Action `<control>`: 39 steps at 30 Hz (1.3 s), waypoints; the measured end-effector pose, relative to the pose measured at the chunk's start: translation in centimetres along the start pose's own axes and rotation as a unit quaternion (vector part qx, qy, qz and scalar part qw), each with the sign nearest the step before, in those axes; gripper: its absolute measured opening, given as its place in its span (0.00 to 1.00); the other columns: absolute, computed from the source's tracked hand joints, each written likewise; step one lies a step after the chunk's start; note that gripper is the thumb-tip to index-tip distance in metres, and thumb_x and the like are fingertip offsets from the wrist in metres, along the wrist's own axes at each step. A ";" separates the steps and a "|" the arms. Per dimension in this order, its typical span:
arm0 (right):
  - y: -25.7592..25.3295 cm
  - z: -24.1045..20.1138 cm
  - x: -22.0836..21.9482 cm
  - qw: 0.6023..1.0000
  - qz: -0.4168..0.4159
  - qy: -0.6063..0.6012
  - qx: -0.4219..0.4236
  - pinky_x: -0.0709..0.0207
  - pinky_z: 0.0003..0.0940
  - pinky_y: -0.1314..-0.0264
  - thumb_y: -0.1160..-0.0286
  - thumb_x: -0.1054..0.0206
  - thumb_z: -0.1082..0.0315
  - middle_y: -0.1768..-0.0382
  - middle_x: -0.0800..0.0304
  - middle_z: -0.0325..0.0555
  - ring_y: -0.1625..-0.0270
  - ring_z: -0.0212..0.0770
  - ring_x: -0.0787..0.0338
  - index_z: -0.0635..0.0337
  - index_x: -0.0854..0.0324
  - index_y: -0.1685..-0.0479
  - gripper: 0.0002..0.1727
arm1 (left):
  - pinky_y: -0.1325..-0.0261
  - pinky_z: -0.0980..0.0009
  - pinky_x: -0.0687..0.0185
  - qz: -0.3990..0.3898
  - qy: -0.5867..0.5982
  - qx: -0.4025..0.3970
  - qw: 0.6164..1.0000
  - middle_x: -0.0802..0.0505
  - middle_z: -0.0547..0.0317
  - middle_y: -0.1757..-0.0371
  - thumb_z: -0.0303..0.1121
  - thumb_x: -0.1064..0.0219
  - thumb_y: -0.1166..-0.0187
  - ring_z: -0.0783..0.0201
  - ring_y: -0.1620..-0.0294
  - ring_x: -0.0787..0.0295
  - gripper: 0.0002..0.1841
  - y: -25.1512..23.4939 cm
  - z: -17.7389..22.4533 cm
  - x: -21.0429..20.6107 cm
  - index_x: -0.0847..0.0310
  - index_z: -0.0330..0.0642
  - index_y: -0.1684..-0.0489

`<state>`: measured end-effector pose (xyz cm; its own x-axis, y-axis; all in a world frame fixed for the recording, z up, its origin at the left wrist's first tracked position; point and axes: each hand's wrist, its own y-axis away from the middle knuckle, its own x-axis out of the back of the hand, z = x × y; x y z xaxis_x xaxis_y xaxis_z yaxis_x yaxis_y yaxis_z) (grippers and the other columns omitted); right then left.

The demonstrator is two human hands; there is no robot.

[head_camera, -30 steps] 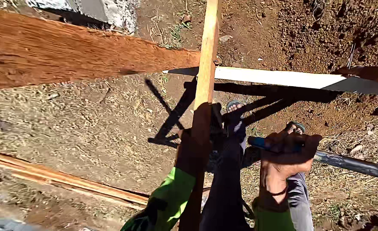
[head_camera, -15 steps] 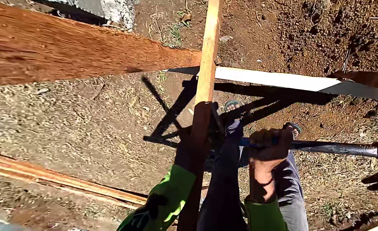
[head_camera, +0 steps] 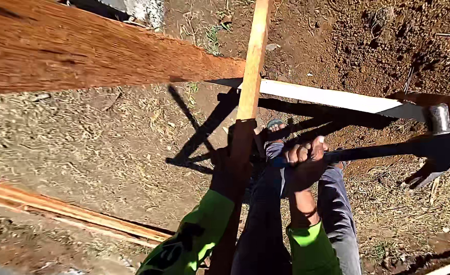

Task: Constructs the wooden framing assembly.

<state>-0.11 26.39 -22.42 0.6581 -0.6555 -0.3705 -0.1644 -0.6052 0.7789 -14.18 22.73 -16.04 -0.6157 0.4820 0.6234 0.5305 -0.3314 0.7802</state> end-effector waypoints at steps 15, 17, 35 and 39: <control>-2.0 3.9 0.4 0.983 -0.058 0.126 -0.121 0.30 0.31 0.87 0.11 0.48 0.38 0.88 0.39 0.35 0.91 0.33 0.34 0.49 0.29 0.63 0.25 | 0.46 0.37 0.14 -0.015 -0.026 0.023 0.999 0.10 0.33 0.50 0.44 0.22 0.29 0.38 0.52 0.08 0.44 -0.1 0.4 0.3 0.44 0.30 0.18; -2.8 5.2 2.1 0.921 -0.118 0.281 -0.241 0.25 0.35 0.86 0.16 0.40 0.38 0.86 0.29 0.41 0.89 0.36 0.28 0.55 0.21 0.59 0.26 | 0.47 0.38 0.14 -0.014 -0.025 0.019 0.999 0.11 0.34 0.49 0.43 0.21 0.31 0.39 0.53 0.08 0.45 -0.1 0.5 0.0 0.44 0.31 0.19; -2.9 -5.6 7.6 0.825 -0.173 0.446 -0.301 0.29 0.32 0.91 0.19 0.37 0.37 0.87 0.35 0.35 0.92 0.34 0.32 0.49 0.24 0.57 0.24 | 0.44 0.29 0.17 -0.011 -0.039 0.015 0.999 0.14 0.25 0.38 0.46 0.23 0.30 0.29 0.44 0.12 0.46 0.1 1.1 -0.6 0.44 0.31 0.16; -0.3 -11.0 14.7 0.778 -0.091 0.564 -0.260 0.26 0.36 0.90 0.14 0.36 0.51 0.89 0.30 0.40 0.92 0.36 0.29 0.63 0.23 0.60 0.21 | 0.43 0.26 0.20 -0.037 -0.086 -0.046 0.995 0.16 0.21 0.37 0.45 0.29 0.21 0.24 0.41 0.14 0.29 1.1 2.0 0.3 0.25 0.29 0.32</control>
<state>17.73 21.89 -22.58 0.9102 0.4114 -0.0475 0.1340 -0.1841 0.9737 -12.60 24.12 -15.14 -0.5384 0.6371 0.5516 0.4268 -0.3583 0.8303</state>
